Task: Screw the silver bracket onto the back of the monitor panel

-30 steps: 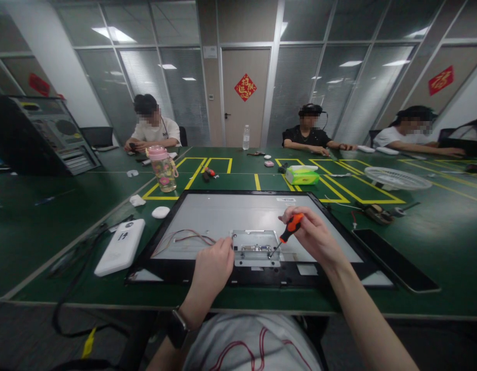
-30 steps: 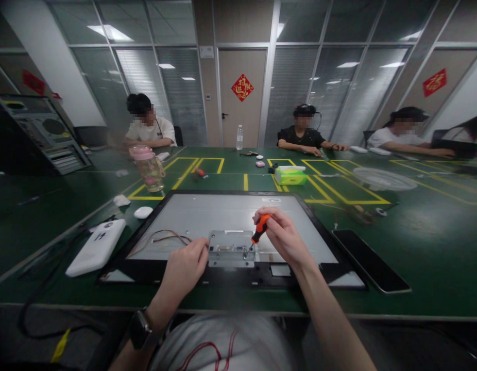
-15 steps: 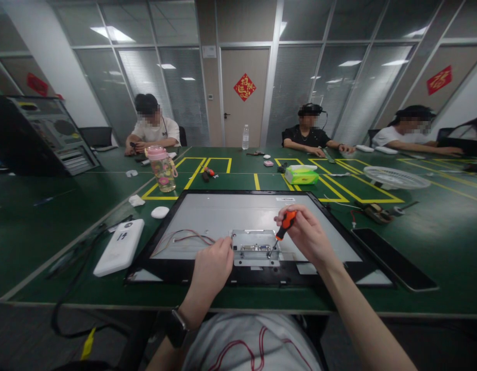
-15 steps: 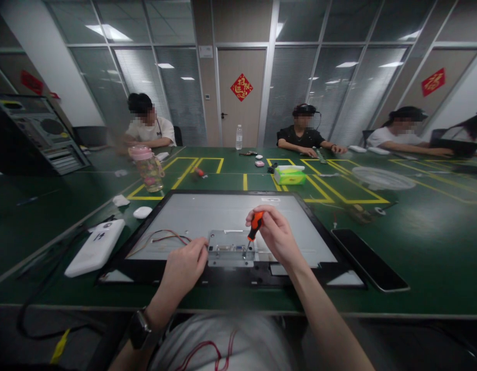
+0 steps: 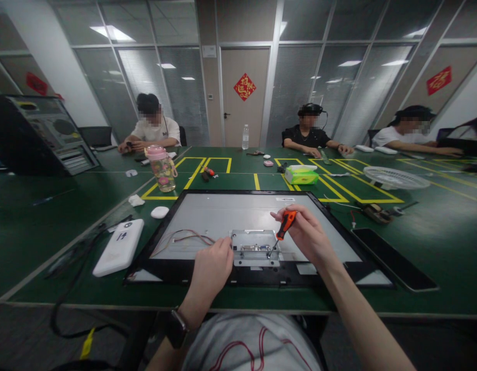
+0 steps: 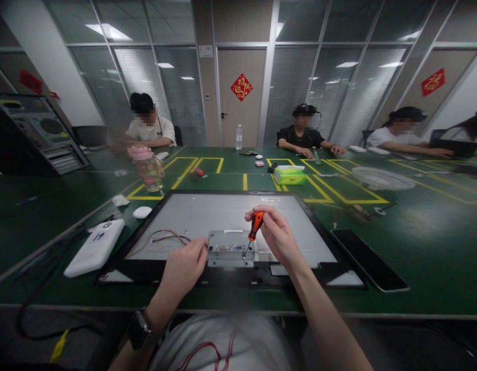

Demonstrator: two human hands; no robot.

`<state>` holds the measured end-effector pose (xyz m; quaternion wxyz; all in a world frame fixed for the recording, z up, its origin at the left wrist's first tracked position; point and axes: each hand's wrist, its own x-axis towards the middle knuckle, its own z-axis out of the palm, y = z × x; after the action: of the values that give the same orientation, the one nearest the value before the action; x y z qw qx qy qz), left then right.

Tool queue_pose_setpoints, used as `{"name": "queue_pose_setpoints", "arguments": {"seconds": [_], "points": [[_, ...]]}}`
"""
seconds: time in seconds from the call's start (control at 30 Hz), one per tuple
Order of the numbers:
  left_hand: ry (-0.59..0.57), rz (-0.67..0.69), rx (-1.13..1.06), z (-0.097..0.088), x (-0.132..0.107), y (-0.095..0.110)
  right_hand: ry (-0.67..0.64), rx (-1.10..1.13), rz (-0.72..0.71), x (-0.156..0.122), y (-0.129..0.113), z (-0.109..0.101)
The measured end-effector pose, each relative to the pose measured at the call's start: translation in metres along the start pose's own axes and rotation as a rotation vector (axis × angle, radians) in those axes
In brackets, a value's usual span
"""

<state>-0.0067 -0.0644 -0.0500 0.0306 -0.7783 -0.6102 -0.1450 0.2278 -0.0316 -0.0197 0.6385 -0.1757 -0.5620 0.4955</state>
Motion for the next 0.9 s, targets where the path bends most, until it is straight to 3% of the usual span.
{"name": "queue_pose_setpoints", "arguments": {"seconds": [0.27,0.9], "points": [[0.009,0.008,0.002,0.0025,-0.0004,-0.0019,-0.118,0.029,0.002,-0.0004,-0.0034,0.0006],[-0.001,0.002,-0.001,0.0010,-0.0011,-0.0008,-0.189,0.106,0.046,-0.0012,-0.0055,0.0082]]}}
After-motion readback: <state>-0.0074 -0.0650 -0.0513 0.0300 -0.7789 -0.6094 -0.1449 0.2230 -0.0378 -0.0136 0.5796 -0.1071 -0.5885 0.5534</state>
